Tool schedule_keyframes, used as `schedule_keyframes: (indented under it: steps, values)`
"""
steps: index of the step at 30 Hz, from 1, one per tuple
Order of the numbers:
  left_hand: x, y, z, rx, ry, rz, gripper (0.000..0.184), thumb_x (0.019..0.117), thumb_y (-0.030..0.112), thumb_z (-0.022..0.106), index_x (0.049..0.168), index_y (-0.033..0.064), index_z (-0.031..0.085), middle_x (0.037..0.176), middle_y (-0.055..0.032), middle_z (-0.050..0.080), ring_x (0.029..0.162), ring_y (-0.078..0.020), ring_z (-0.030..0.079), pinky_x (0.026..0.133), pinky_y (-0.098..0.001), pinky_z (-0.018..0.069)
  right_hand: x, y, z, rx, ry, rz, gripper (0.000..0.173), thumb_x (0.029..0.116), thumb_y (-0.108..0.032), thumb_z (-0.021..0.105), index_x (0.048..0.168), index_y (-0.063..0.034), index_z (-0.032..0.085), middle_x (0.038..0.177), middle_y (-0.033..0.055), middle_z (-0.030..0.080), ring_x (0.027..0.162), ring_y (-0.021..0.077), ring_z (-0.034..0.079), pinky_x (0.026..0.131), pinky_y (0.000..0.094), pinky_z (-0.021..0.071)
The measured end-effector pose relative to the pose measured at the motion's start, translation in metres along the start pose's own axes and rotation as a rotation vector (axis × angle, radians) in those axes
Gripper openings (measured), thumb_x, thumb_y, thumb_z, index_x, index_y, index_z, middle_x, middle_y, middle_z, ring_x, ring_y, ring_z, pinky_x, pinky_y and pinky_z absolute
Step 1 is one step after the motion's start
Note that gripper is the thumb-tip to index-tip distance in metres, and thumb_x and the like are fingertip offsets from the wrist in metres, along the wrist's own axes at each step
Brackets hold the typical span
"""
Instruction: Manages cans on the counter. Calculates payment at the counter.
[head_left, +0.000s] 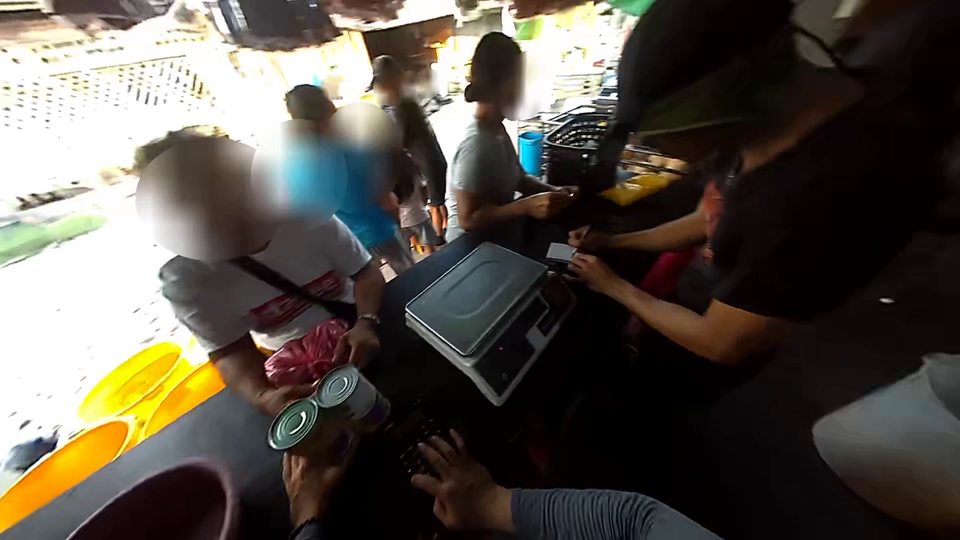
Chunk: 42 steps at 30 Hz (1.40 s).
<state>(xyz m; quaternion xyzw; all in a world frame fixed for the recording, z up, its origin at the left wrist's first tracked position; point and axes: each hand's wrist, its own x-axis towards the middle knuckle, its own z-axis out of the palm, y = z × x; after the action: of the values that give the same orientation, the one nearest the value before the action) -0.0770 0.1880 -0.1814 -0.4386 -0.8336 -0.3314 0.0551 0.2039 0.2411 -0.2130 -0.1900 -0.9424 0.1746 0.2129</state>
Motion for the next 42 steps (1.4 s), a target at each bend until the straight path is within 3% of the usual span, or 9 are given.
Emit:
schedule_keyframes:
  steps: [4, 8, 12, 18, 24, 29, 35, 38, 42]
  values:
    - [0.0, 0.003, 0.001, -0.001, 0.036, 0.006, 0.089, 0.0721, 0.047, 0.085, 0.138, -0.0057, 0.056, 0.147, -0.0313, 0.05, 0.142, -0.0483, 0.041, 0.122, -0.0571, 0.0264, -0.002, 0.0, 0.002, -0.024, 0.045, -0.009, 0.059, 0.0854, -0.017, 0.072, 0.143, -0.024, 0.06, 0.156, 0.0161, 0.047, 0.148, 0.037, 0.039, 0.119, 0.0661, 0.025]
    - [0.0, -0.015, 0.012, 0.057, 0.051, -0.017, 0.091, 0.07, 0.057, 0.084, 0.133, -0.006, 0.061, 0.142, -0.0312, 0.055, 0.14, -0.0478, 0.044, 0.122, -0.056, 0.0289, -0.003, 0.004, 0.014, -0.088, 0.222, -0.054, 0.06, 0.0795, -0.017, 0.073, 0.137, -0.0279, 0.062, 0.148, 0.0137, 0.056, 0.14, 0.0355, 0.05, 0.114, 0.0655, 0.0349]
    - [0.001, -0.017, 0.008, 0.066, 0.026, -0.063, 0.093, 0.0712, 0.061, 0.081, 0.136, -0.0029, 0.06, 0.145, -0.026, 0.054, 0.144, -0.0444, 0.041, 0.123, -0.0533, 0.0269, 0.002, -0.002, 0.008, -0.163, 0.1, -0.037, 0.05, 0.082, -0.02, 0.069, 0.132, -0.026, 0.07, 0.151, 0.0151, 0.054, 0.141, 0.0397, 0.048, 0.112, 0.0696, 0.0324]
    - [0.002, -0.023, 0.009, 0.083, 0.011, -0.035, 0.089, 0.074, 0.063, 0.078, 0.138, 0.003, 0.061, 0.145, -0.0194, 0.057, 0.144, -0.0385, 0.044, 0.126, -0.0497, 0.0225, 0.002, 0.001, 0.018, -0.216, 0.179, -0.067, 0.048, 0.0834, -0.022, 0.061, 0.13, -0.0265, 0.071, 0.147, 0.0161, 0.057, 0.137, 0.04, 0.052, 0.111, 0.0677, 0.0336]
    - [0.003, -0.023, 0.008, 0.076, -0.014, -0.077, 0.091, 0.0727, 0.064, 0.078, 0.138, 0.0031, 0.061, 0.148, -0.0194, 0.055, 0.147, -0.0395, 0.039, 0.126, -0.0487, 0.0195, 0.003, 0.005, 0.023, -0.221, 0.257, -0.12, 0.05, 0.0874, -0.022, 0.054, 0.136, -0.0244, 0.064, 0.144, 0.0165, 0.058, 0.135, 0.0385, 0.054, 0.111, 0.065, 0.0347]
    - [0.004, -0.026, 0.01, 0.07, -0.025, -0.091, 0.092, 0.0727, 0.066, 0.077, 0.137, 0.002, 0.062, 0.148, -0.0199, 0.054, 0.147, -0.0411, 0.038, 0.126, -0.05, 0.0198, 0.005, 0.0, 0.014, -0.218, 0.149, -0.108, 0.048, 0.0835, -0.02, 0.06, 0.13, -0.0228, 0.071, 0.146, 0.0173, 0.058, 0.135, 0.0426, 0.053, 0.111, 0.0686, 0.0336]
    - [0.001, -0.023, 0.009, 0.058, -0.002, -0.072, 0.088, 0.0719, 0.065, 0.077, 0.134, 0.0044, 0.065, 0.145, -0.0182, 0.058, 0.146, -0.0397, 0.041, 0.126, -0.0501, 0.0196, 0.002, -0.001, 0.014, -0.238, 0.156, -0.103, 0.048, 0.0829, -0.021, 0.057, 0.128, -0.0234, 0.073, 0.144, 0.0174, 0.06, 0.134, 0.0433, 0.054, 0.11, 0.0684, 0.0338]
    - [0.012, -0.002, -0.016, 0.103, -0.153, -0.123, 0.086, 0.0777, 0.067, 0.07, 0.139, 0.0068, 0.062, 0.15, -0.0126, 0.055, 0.149, -0.0326, 0.036, 0.127, -0.0455, 0.013, 0.009, 0.002, 0.017, -0.229, 0.203, -0.116, 0.044, 0.0864, -0.022, 0.052, 0.125, -0.0241, 0.074, 0.141, 0.018, 0.061, 0.132, 0.0436, 0.056, 0.109, 0.0674, 0.0345]
    - [0.004, -0.027, 0.011, 0.044, 0.032, -0.072, 0.088, 0.0704, 0.063, 0.079, 0.133, 0.0036, 0.066, 0.145, -0.0193, 0.057, 0.145, -0.0421, 0.041, 0.125, -0.0516, 0.0226, 0.005, 0.004, 0.023, -0.228, 0.2, -0.103, 0.046, 0.0879, -0.025, 0.048, 0.126, -0.0246, 0.073, 0.142, 0.0173, 0.06, 0.134, 0.0423, 0.054, 0.111, 0.0658, 0.0333]
